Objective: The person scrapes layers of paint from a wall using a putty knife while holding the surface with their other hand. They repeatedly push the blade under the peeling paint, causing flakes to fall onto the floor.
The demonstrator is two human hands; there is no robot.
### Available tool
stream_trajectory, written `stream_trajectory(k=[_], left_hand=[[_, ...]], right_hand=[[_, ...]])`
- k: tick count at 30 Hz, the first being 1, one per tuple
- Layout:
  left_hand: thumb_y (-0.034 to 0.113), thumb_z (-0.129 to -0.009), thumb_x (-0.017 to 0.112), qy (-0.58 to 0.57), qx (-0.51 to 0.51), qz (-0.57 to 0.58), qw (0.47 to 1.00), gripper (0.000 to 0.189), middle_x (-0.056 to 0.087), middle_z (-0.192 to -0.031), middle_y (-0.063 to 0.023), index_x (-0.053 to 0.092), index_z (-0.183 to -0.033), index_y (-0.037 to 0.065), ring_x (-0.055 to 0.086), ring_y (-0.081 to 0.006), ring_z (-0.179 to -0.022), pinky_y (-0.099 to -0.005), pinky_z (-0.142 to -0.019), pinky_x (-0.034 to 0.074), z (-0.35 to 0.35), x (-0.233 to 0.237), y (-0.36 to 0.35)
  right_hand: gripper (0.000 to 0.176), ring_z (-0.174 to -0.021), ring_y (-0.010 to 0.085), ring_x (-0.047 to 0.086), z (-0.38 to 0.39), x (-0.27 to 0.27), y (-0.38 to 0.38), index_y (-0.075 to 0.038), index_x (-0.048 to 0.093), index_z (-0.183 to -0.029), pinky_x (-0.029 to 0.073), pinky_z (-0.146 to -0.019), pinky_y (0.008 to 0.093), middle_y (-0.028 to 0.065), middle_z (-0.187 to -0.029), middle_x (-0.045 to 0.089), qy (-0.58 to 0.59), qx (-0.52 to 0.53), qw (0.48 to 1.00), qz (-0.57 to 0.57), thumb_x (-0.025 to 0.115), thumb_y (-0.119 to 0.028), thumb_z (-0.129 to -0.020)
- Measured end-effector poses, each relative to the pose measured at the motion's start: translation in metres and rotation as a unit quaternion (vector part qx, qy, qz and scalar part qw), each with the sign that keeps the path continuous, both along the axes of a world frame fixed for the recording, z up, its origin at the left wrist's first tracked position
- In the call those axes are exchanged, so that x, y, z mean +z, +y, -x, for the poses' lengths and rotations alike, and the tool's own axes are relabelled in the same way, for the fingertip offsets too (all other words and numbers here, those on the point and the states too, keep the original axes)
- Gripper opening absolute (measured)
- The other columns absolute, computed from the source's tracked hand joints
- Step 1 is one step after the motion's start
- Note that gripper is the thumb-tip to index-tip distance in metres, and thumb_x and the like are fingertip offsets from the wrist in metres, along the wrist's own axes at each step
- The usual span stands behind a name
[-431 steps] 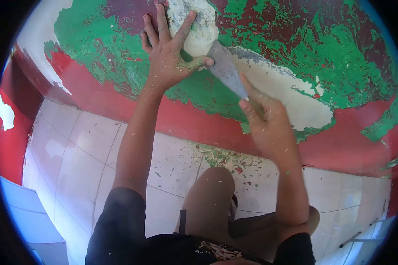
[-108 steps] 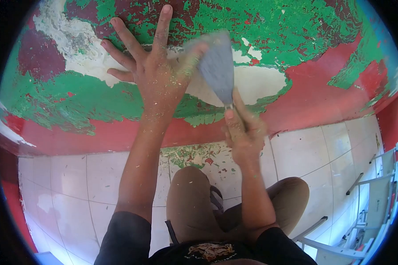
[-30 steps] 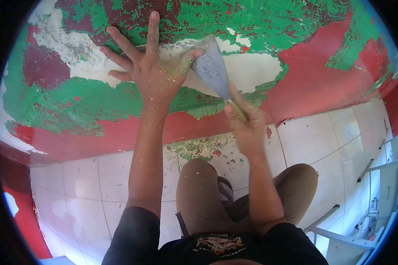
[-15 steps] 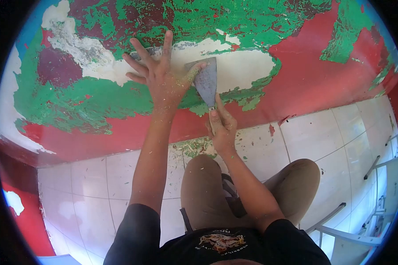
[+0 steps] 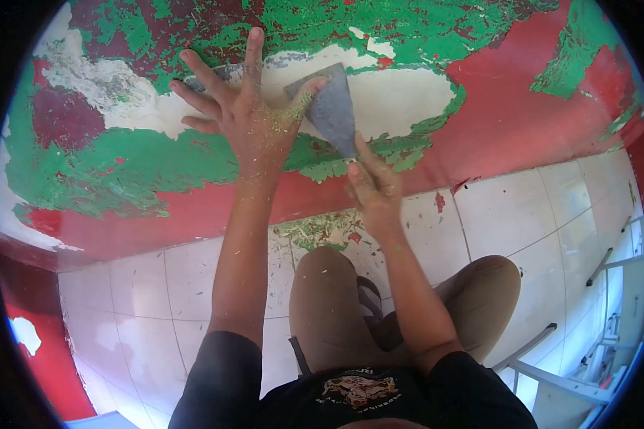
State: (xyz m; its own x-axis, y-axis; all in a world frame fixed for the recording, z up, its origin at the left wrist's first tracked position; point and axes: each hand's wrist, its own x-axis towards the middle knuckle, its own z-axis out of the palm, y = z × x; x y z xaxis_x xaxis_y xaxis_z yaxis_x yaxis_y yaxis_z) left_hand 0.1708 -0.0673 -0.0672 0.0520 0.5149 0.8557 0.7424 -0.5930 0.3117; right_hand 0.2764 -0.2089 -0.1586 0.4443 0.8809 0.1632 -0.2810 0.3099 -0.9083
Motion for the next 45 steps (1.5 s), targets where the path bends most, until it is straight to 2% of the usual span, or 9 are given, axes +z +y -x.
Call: stream_trajectory(k=[11, 16, 19, 23, 25, 27, 30, 39, 45], left_hand=[[0.066, -0.087, 0.065, 0.195, -0.004, 0.011, 0.981, 0.067, 0.016, -0.171, -0.0111, 0.051, -0.149, 0.044, 0.009, -0.0469, -0.155, -0.078, -0.113, 0.011, 0.042, -0.069, -0.024], [0.06, -0.092, 0.061, 0.237, -0.07, 0.097, 0.964, 0.062, 0.018, -0.171, -0.009, 0.05, -0.15, 0.043, 0.013, -0.046, -0.155, -0.074, -0.116, 0.012, 0.046, -0.1, -0.058], [0.059, -0.093, 0.061, 0.242, -0.097, 0.085, 0.962, 0.061, 0.02, -0.171, -0.0085, 0.05, -0.15, 0.042, 0.013, -0.0459, -0.155, -0.0729, -0.117, 0.012, 0.044, -0.089, -0.064], [0.063, -0.091, 0.061, 0.225, -0.107, 0.067, 0.966, 0.063, 0.021, -0.171, -0.0076, 0.051, -0.15, 0.042, 0.013, -0.0456, -0.155, -0.0723, -0.118, 0.012, 0.046, -0.072, -0.057], [0.064, -0.09, 0.061, 0.223, -0.074, 0.076, 0.969, 0.063, 0.022, -0.171, -0.0071, 0.052, -0.149, 0.042, 0.013, -0.0455, -0.155, -0.073, -0.117, 0.012, 0.064, -0.074, -0.051], [0.07, -0.091, 0.057, 0.22, 0.106, 0.126, 0.961, 0.077, 0.011, -0.172, -0.0122, 0.038, -0.158, 0.038, 0.01, -0.0479, -0.155, -0.0751, -0.116, 0.009, 0.087, -0.089, -0.038], [0.075, -0.091, 0.053, -0.089, 0.114, 0.346, 0.927, 0.096, -0.004, -0.171, -0.0202, 0.014, -0.166, 0.03, 0.003, -0.0518, -0.154, -0.0773, -0.115, 0.007, 0.102, -0.097, -0.037], [0.079, -0.086, 0.058, 0.031, 0.047, 0.271, 0.961, 0.116, -0.019, -0.166, -0.0288, -0.003, -0.166, 0.021, -0.008, -0.0586, -0.151, -0.0803, -0.111, 0.012, 0.111, -0.074, -0.027], [0.074, -0.081, 0.07, 0.006, -0.027, 0.36, 0.932, 0.125, -0.025, -0.164, -0.0295, -0.01, -0.165, 0.025, -0.009, -0.0608, -0.15, -0.0761, -0.114, 0.012, 0.078, -0.092, -0.055]], right_hand=[[0.053, -0.061, 0.0104, 0.05, 0.04, -0.076, 0.011, -0.008, 0.05, -0.151, 0.044, -0.058, 0.0279, -0.0017, -0.069, 0.054, -0.172, -0.126, 0.977, -0.019, 0.063, -0.027, -0.104], [0.036, -0.064, 0.0422, 0.059, 0.043, -0.072, 0.009, 0.001, 0.061, -0.107, 0.043, -0.061, 0.0459, 0.0249, -0.071, 0.056, -0.272, -0.153, 0.948, 0.057, 0.054, -0.035, -0.106], [0.04, -0.064, 0.0443, 0.057, 0.044, -0.071, 0.007, 0.001, 0.055, -0.094, 0.041, -0.06, 0.0474, 0.0244, -0.069, 0.055, -0.225, -0.133, 0.965, 0.034, 0.053, -0.037, -0.106], [0.041, -0.059, 0.0348, 0.057, 0.042, -0.066, 0.006, 0.001, 0.059, -0.099, 0.041, -0.058, 0.0445, 0.0189, -0.065, 0.054, -0.232, -0.092, 0.966, 0.063, 0.053, -0.039, -0.106], [0.033, -0.055, 0.0083, 0.048, 0.04, -0.06, 0.004, -0.001, 0.064, -0.105, 0.038, -0.051, 0.0279, -0.0008, -0.064, 0.053, -0.177, -0.075, 0.98, 0.055, 0.053, -0.033, -0.108], [0.031, -0.053, 0.0047, 0.045, 0.036, -0.063, 0.006, -0.004, 0.064, -0.111, 0.037, -0.048, 0.0232, -0.005, -0.064, 0.05, -0.119, -0.036, 0.991, 0.046, 0.052, -0.032, -0.109], [0.031, -0.054, 0.0048, 0.046, 0.036, -0.043, -0.001, -0.004, 0.063, -0.114, 0.038, -0.049, 0.0221, -0.004, -0.066, 0.051, -0.051, -0.029, 0.998, 0.03, 0.051, -0.032, -0.109], [0.044, -0.061, 0.0038, 0.049, 0.0, -0.014, -0.007, -0.007, 0.059, -0.143, 0.039, -0.053, 0.0191, -0.0035, -0.079, 0.059, -0.121, -0.055, 0.99, -0.042, 0.064, -0.025, -0.103], [0.036, -0.068, 0.0057, 0.054, -0.066, 0.043, -0.044, -0.005, 0.07, -0.13, 0.043, -0.057, 0.022, 0.0006, -0.086, 0.067, -0.333, -0.078, 0.939, -0.041, 0.073, -0.021, -0.097]])
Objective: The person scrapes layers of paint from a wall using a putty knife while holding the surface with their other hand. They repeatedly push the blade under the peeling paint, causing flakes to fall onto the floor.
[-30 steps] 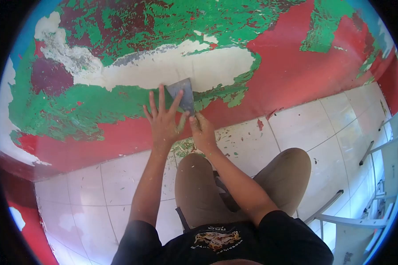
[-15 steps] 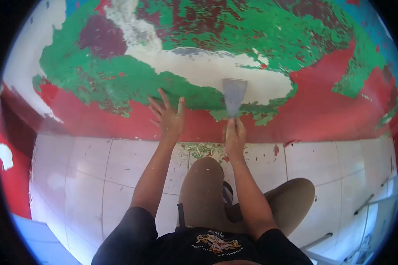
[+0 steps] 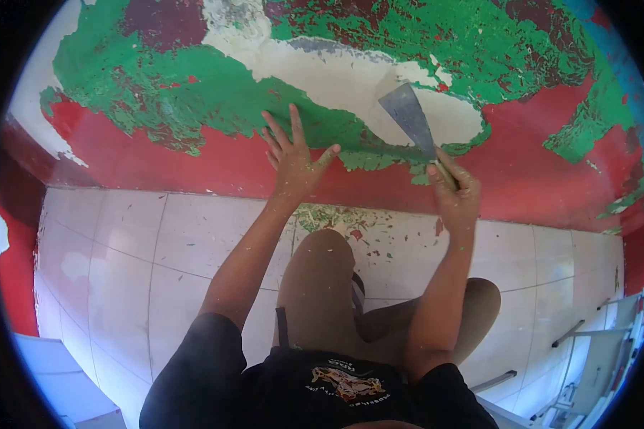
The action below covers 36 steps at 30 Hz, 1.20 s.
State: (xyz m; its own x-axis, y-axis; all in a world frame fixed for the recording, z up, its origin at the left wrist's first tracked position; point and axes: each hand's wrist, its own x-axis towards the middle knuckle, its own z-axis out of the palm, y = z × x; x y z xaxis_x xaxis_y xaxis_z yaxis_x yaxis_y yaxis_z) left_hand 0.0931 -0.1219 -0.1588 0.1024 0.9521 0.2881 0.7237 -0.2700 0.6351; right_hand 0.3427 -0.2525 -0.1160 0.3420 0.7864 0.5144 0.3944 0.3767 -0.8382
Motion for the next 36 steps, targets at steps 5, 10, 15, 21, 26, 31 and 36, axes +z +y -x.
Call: stream_trajectory(k=[5, 10, 15, 21, 26, 31, 36], left_hand=[[0.074, -0.072, 0.078, -0.149, -0.017, 0.028, 0.988, 0.144, -0.029, -0.16, -0.0349, -0.018, -0.162, 0.014, -0.009, -0.0598, -0.15, -0.0687, -0.119, 0.014, -0.043, -0.041, -0.008], [0.076, -0.058, 0.086, -0.34, 0.007, 0.093, 0.936, 0.165, -0.031, -0.156, -0.0394, -0.025, -0.157, 0.005, -0.011, -0.0574, -0.15, -0.0664, -0.121, 0.011, -0.12, -0.035, -0.019], [0.075, -0.051, 0.089, -0.418, 0.092, 0.067, 0.901, 0.172, -0.03, -0.156, -0.0403, -0.024, -0.156, 0.0, -0.019, -0.0563, -0.149, -0.068, -0.12, 0.001, -0.172, -0.05, -0.018], [0.075, -0.053, 0.089, -0.457, 0.061, 0.149, 0.875, 0.174, -0.031, -0.154, -0.0417, -0.029, -0.152, -0.006, -0.029, -0.0535, -0.147, -0.0666, -0.12, -0.004, -0.187, -0.087, -0.026], [0.072, -0.055, 0.09, -0.433, 0.057, 0.165, 0.884, 0.174, -0.036, -0.151, -0.0419, -0.035, -0.148, -0.007, -0.032, -0.053, -0.145, -0.0652, -0.12, -0.006, -0.196, -0.091, -0.018], [0.065, -0.062, 0.09, -0.384, 0.05, 0.183, 0.904, 0.171, -0.042, -0.148, -0.0413, -0.042, -0.142, -0.008, -0.034, -0.0511, -0.144, -0.061, -0.12, -0.012, -0.203, -0.102, -0.014], [0.06, -0.068, 0.09, -0.453, 0.012, 0.217, 0.865, 0.166, -0.038, -0.146, -0.0461, -0.041, -0.142, -0.008, 0.007, -0.0491, -0.127, -0.053, -0.099, 0.018, -0.197, -0.097, -0.016]], right_hand=[[0.036, -0.068, 0.0094, 0.058, -0.011, 0.051, -0.019, -0.011, 0.073, -0.128, 0.048, -0.061, 0.0299, 0.0069, -0.079, 0.069, -0.028, -0.059, 0.962, 0.264, 0.076, -0.021, -0.093], [0.036, -0.061, 0.0214, 0.059, -0.02, 0.047, -0.004, -0.012, 0.072, -0.128, 0.048, -0.062, 0.0373, 0.0144, -0.075, 0.066, -0.351, -0.033, 0.923, 0.152, 0.073, -0.013, -0.092], [0.041, -0.062, 0.0247, 0.063, -0.026, 0.041, -0.005, -0.013, 0.071, -0.131, 0.05, -0.062, 0.038, 0.0147, -0.073, 0.068, -0.374, -0.037, 0.909, 0.183, 0.072, -0.008, -0.09], [0.04, -0.061, 0.0196, 0.062, -0.052, -0.002, -0.006, -0.006, 0.069, -0.131, 0.05, -0.06, 0.0334, 0.0137, -0.073, 0.068, -0.407, -0.031, 0.901, 0.143, 0.071, -0.004, -0.091], [0.038, -0.062, 0.0162, 0.061, -0.06, -0.015, -0.007, -0.002, 0.069, -0.13, 0.05, -0.062, 0.0292, 0.0143, -0.077, 0.07, -0.417, -0.06, 0.891, 0.169, 0.072, -0.003, -0.092], [0.041, -0.059, 0.02, 0.063, -0.059, -0.022, -0.006, -0.004, 0.07, -0.13, 0.049, -0.056, 0.0327, 0.0131, -0.073, 0.068, -0.423, -0.075, 0.895, 0.122, 0.073, -0.002, -0.089], [0.04, -0.061, 0.0218, 0.066, -0.058, -0.029, -0.001, -0.003, 0.07, -0.129, 0.051, -0.058, 0.0333, 0.0145, -0.075, 0.069, -0.439, -0.085, 0.886, 0.122, 0.073, -0.002, -0.089]])
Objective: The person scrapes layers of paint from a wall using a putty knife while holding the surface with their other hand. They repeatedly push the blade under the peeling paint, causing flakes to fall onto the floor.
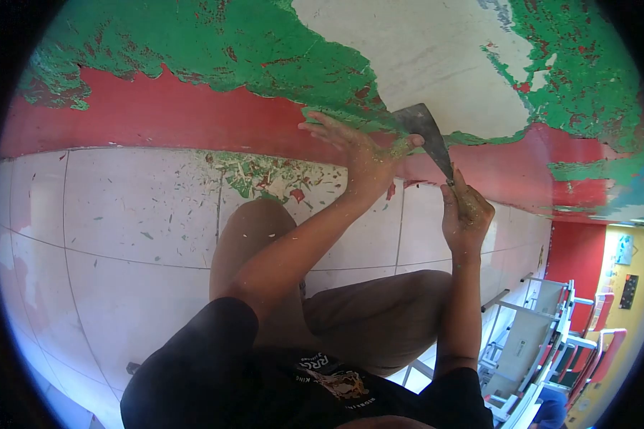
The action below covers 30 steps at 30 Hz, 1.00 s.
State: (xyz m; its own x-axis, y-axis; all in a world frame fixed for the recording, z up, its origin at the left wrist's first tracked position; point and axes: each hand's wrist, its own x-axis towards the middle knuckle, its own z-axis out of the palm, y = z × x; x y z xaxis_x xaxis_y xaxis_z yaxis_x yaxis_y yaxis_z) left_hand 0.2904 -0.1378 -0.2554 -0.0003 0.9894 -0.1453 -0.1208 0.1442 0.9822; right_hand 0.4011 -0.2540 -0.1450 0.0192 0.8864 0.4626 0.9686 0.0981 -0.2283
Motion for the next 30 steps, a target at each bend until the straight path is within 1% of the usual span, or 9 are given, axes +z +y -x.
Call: stream_trajectory(k=[3, 10, 15, 16, 18, 19, 22, 25, 30], left_hand=[[0.052, -0.072, 0.09, -0.098, -0.03, 0.023, 0.994, 0.161, -0.035, -0.143, -0.0519, -0.042, -0.142, -0.008, 0.069, -0.046, -0.101, -0.041, -0.068, 0.062, 0.006, 0.006, -0.003], [0.052, -0.072, 0.09, -0.151, -0.075, 0.066, 0.983, 0.161, -0.032, -0.136, -0.0585, -0.042, -0.14, -0.011, 0.069, -0.0451, -0.099, -0.0387, -0.055, 0.06, 0.013, 0.007, -0.008], [0.058, -0.071, 0.089, -0.024, -0.006, -0.031, 0.999, 0.163, -0.036, -0.134, -0.0581, -0.04, -0.14, -0.013, -0.041, -0.0543, -0.138, -0.0636, -0.115, 0.031, 0.005, 0.011, -0.003], [0.058, -0.071, 0.089, -0.026, -0.004, -0.028, 0.999, 0.163, -0.036, -0.134, -0.0581, -0.04, -0.14, -0.013, -0.041, -0.0543, -0.138, -0.0636, -0.115, 0.031, 0.0, 0.0, -0.001], [0.065, -0.07, 0.087, 0.073, -0.032, -0.045, 0.996, 0.163, -0.036, -0.145, -0.0504, -0.033, -0.141, -0.019, -0.027, -0.0531, -0.146, -0.057, -0.122, -0.003, -0.006, -0.019, 0.004], [0.065, -0.07, 0.087, 0.074, -0.032, -0.043, 0.996, 0.163, -0.036, -0.145, -0.0504, -0.033, -0.141, -0.019, -0.027, -0.0531, -0.146, -0.057, -0.122, -0.003, -0.007, -0.023, 0.005], [0.064, -0.07, 0.087, 0.1, -0.02, -0.051, 0.994, 0.162, -0.035, -0.145, -0.0501, -0.034, -0.141, -0.018, -0.017, -0.052, -0.142, -0.0554, -0.116, 0.003, -0.006, -0.027, 0.0], [0.063, -0.071, 0.087, 0.119, 0.001, -0.058, 0.991, 0.161, -0.035, -0.145, -0.0497, -0.034, -0.142, -0.016, -0.008, -0.051, -0.138, -0.0538, -0.109, 0.01, -0.004, -0.029, 0.001], [0.062, -0.072, 0.087, 0.154, 0.026, -0.078, 0.985, 0.16, -0.035, -0.146, -0.0492, -0.035, -0.143, -0.014, 0.009, -0.0492, -0.131, -0.051, -0.099, 0.021, -0.007, -0.027, -0.002]], right_hand=[[0.04, -0.065, 0.0231, 0.069, 0.0, -0.009, 0.0, -0.003, 0.069, -0.13, 0.053, -0.061, 0.0331, 0.0154, -0.077, 0.071, 0.011, -0.008, 1.0, -0.007, 0.073, -0.001, -0.09], [0.04, -0.071, 0.0219, 0.072, 0.004, -0.018, -0.004, -0.002, 0.069, -0.13, 0.054, -0.065, 0.0305, 0.0183, -0.083, 0.073, 0.036, 0.011, 0.999, -0.029, 0.072, -0.002, -0.09], [0.041, -0.068, 0.0212, 0.071, 0.001, -0.013, -0.008, -0.001, 0.069, -0.13, 0.053, -0.064, 0.0305, 0.0178, -0.081, 0.073, 0.033, -0.005, 0.999, -0.029, 0.074, -0.002, -0.089], [0.042, -0.067, 0.0211, 0.07, 0.001, -0.014, -0.007, -0.001, 0.069, -0.13, 0.053, -0.063, 0.0307, 0.0172, -0.079, 0.072, 0.021, 0.003, 0.999, -0.044, 0.074, -0.002, -0.089], [0.041, -0.065, 0.0201, 0.069, 0.001, -0.012, -0.009, -0.001, 0.069, -0.13, 0.052, -0.062, 0.0305, 0.0165, -0.078, 0.071, 0.029, -0.01, 0.999, -0.026, 0.074, -0.002, -0.089], [0.041, -0.064, 0.019, 0.067, 0.001, -0.01, -0.01, -0.001, 0.069, -0.129, 0.052, -0.06, 0.0304, 0.0159, -0.077, 0.071, 0.038, -0.025, 0.999, -0.009, 0.074, -0.002, -0.089], [0.04, -0.063, 0.0166, 0.066, 0.005, -0.009, -0.003, 0.0, 0.069, -0.129, 0.05, -0.058, 0.0294, 0.0153, -0.076, 0.07, 0.011, -0.003, 1.0, -0.027, 0.074, -0.002, -0.089], [0.04, -0.063, 0.0154, 0.065, 0.004, -0.007, -0.004, 0.0, 0.07, -0.128, 0.05, -0.058, 0.0287, 0.0152, -0.076, 0.07, 0.026, -0.029, 0.999, -0.005, 0.074, -0.002, -0.089], [0.039, -0.063, 0.0156, 0.065, 0.006, -0.006, -0.001, 0.0, 0.07, -0.128, 0.049, -0.058, 0.0288, 0.0151, -0.077, 0.07, 0.028, -0.022, 0.999, 0.003, 0.074, -0.002, -0.089]])
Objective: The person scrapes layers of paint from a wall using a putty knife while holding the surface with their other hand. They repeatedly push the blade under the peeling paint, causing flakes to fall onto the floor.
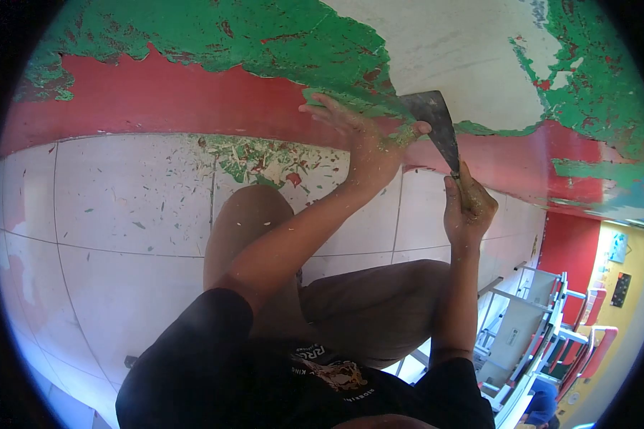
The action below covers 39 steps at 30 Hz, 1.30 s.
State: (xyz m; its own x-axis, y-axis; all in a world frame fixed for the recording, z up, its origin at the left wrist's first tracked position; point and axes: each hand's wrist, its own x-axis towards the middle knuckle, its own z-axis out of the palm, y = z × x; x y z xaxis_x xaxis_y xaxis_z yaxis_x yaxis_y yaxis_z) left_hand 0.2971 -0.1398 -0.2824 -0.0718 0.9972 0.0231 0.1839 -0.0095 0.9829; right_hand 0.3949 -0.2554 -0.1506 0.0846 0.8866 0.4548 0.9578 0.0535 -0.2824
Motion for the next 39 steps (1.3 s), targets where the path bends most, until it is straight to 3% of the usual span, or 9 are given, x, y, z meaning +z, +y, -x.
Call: stream_trajectory(k=[11, 16, 19, 21, 24, 25, 36, 39], left_hand=[[0.059, -0.073, 0.087, 0.081, 0.064, -0.072, 0.992, 0.158, -0.034, -0.147, -0.048, -0.038, -0.145, -0.008, 0.044, -0.0454, -0.115, -0.0451, -0.075, 0.045, -0.009, 0.005, -0.005], [0.058, -0.074, 0.087, 0.121, 0.094, -0.107, 0.982, 0.158, -0.034, -0.147, -0.0475, -0.039, -0.146, -0.005, 0.06, -0.0437, -0.108, -0.0423, -0.064, 0.056, -0.007, 0.005, -0.006], [0.057, -0.075, 0.087, 0.135, 0.115, -0.118, 0.977, 0.157, -0.034, -0.147, -0.0473, -0.039, -0.146, -0.004, 0.067, -0.043, -0.105, -0.0413, -0.06, 0.061, 0.001, 0.015, -0.001], [0.057, -0.076, 0.086, -0.053, 0.016, 0.001, 0.998, 0.156, -0.033, -0.148, -0.0466, -0.039, -0.147, -0.003, 0.065, -0.0428, -0.108, -0.0407, -0.061, 0.061, 0.017, 0.031, -0.005], [0.057, -0.077, 0.085, -0.325, -0.139, 0.174, 0.919, 0.155, -0.031, -0.15, -0.0455, -0.039, -0.147, -0.002, 0.063, -0.0427, -0.113, -0.0398, -0.062, 0.061, 0.039, 0.057, -0.008], [0.057, -0.077, 0.085, -0.324, -0.139, 0.175, 0.919, 0.155, -0.031, -0.15, -0.0455, -0.039, -0.147, -0.002, 0.063, -0.0427, -0.113, -0.0398, -0.062, 0.061, 0.039, 0.055, -0.008], [0.055, -0.084, 0.08, -0.153, 0.007, -0.041, 0.987, 0.146, -0.045, -0.151, -0.034, -0.037, -0.149, -0.001, -0.041, -0.0424, -0.144, -0.0575, -0.122, -0.008, 0.009, 0.018, -0.008], [0.058, -0.084, 0.079, -0.128, 0.004, -0.025, 0.991, 0.145, -0.045, -0.151, -0.0341, -0.037, -0.149, -0.002, -0.041, -0.0428, -0.144, -0.0581, -0.122, -0.008, 0.009, 0.019, -0.008]], right_hand=[[0.04, -0.061, 0.0184, 0.065, -0.002, -0.009, 0.004, -0.004, 0.07, -0.129, 0.051, -0.059, 0.0308, 0.0141, -0.075, 0.07, 0.001, 0.016, 0.999, -0.029, 0.076, -0.007, -0.089], [0.039, -0.068, 0.0207, 0.07, -0.001, 0.0, -0.003, -0.005, 0.07, -0.129, 0.053, -0.064, 0.0307, 0.0178, -0.081, 0.073, 0.056, -0.01, 0.998, 0.012, 0.076, -0.007, -0.09], [0.04, -0.073, 0.0209, 0.073, -0.004, -0.01, 0.0, -0.004, 0.07, -0.13, 0.054, -0.067, 0.03, 0.0192, -0.086, 0.074, 0.073, 0.025, 0.996, -0.038, 0.076, -0.007, -0.091], [0.04, -0.074, 0.0208, 0.073, 0.0, -0.013, 0.0, -0.003, 0.069, -0.13, 0.054, -0.068, 0.0299, 0.0191, -0.087, 0.075, 0.063, 0.009, 0.998, -0.027, 0.075, -0.007, -0.091], [0.039, -0.076, 0.0208, 0.074, 0.002, -0.016, 0.002, -0.003, 0.069, -0.13, 0.055, -0.07, 0.0298, 0.0187, -0.089, 0.076, 0.047, -0.004, 0.999, -0.024, 0.075, -0.007, -0.091], [0.039, -0.077, 0.0209, 0.075, 0.002, -0.018, 0.002, -0.002, 0.069, -0.13, 0.055, -0.071, 0.0298, 0.0183, -0.089, 0.076, 0.041, 0.004, 0.999, -0.03, 0.075, -0.007, -0.092], [0.04, -0.071, 0.0169, 0.07, 0.013, -0.015, 0.0, 0.0, 0.067, -0.132, 0.054, -0.069, 0.0289, 0.0154, -0.082, 0.074, 0.062, 0.008, 0.998, -0.007, 0.073, -0.004, -0.092], [0.04, -0.068, 0.0154, 0.067, 0.015, -0.011, 0.001, 0.001, 0.067, -0.131, 0.053, -0.068, 0.0281, 0.0144, -0.079, 0.073, 0.084, 0.015, 0.996, -0.002, 0.072, -0.004, -0.092]])
